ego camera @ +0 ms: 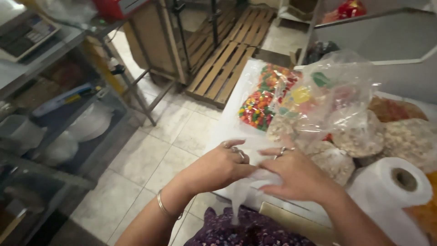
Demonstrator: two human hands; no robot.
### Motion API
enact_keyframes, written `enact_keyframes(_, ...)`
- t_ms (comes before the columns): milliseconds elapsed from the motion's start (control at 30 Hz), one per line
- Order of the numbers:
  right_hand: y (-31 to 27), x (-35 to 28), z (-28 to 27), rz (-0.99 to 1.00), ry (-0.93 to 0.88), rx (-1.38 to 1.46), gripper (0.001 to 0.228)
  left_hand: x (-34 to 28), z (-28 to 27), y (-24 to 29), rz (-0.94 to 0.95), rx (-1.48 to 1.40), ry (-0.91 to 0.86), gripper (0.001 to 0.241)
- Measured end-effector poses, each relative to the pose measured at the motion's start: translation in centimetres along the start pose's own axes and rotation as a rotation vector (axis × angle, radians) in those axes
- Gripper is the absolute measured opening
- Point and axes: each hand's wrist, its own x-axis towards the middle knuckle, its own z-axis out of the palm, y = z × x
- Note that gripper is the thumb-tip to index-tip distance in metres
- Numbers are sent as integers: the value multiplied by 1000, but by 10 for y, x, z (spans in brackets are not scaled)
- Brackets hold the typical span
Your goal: Portioning various snacks and candies from large bulk bags into smaller individual plastic bags for retail sale.
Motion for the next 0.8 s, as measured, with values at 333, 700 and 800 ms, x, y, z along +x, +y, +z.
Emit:
enact_keyframes(333,22,-10,-19,-8,161,-472,17,-18,-49,5,-191,151,-120,30)
enact_keyframes(700,35,-5,-36,-36,189,-451,16,0,-72,29,-194,145,-112,24)
enact_keyframes(800,40,-21,-40,41,267,-318,9,-24,-57,-6,-297,329,-13,9)
